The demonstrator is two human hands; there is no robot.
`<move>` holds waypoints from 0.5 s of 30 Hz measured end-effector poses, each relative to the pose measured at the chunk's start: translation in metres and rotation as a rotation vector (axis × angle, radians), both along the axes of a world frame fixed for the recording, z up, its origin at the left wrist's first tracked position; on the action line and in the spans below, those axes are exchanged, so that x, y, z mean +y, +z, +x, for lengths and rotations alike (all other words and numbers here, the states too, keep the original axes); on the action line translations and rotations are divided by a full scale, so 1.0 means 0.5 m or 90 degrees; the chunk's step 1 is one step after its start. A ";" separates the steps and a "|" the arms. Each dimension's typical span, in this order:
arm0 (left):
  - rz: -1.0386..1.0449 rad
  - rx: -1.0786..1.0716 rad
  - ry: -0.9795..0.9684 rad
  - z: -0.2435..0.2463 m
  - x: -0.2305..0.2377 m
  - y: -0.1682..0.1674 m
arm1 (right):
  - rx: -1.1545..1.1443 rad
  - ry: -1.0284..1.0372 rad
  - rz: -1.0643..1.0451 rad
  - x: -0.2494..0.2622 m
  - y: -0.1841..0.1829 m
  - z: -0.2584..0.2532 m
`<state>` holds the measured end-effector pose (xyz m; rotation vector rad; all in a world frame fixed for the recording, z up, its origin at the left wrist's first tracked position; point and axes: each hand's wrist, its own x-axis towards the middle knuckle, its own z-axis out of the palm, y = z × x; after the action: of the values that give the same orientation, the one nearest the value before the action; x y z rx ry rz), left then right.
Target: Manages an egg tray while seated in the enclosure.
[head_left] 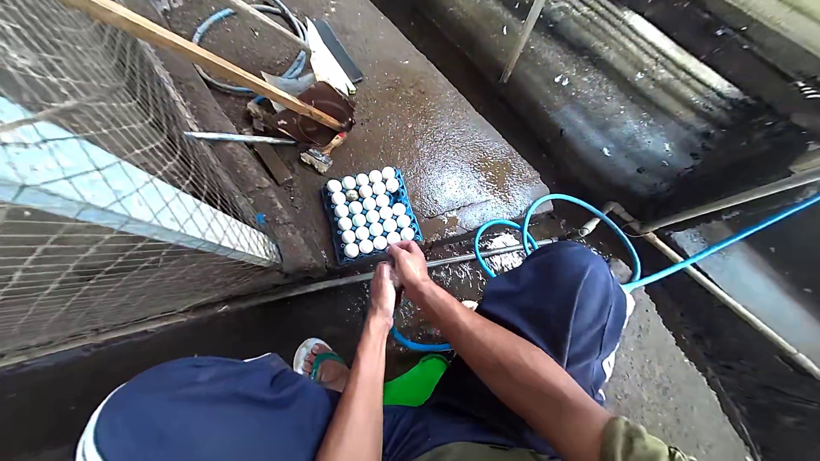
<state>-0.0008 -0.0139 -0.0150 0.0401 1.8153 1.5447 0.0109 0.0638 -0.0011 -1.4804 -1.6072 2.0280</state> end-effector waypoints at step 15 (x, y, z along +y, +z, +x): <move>0.063 -0.019 0.055 0.002 -0.013 -0.011 | -0.006 0.047 -0.008 -0.017 -0.008 0.007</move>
<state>0.0004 -0.0204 -0.0206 -0.0148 1.7360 1.6860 0.0145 0.0551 -0.0050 -1.4587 -1.6795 2.0761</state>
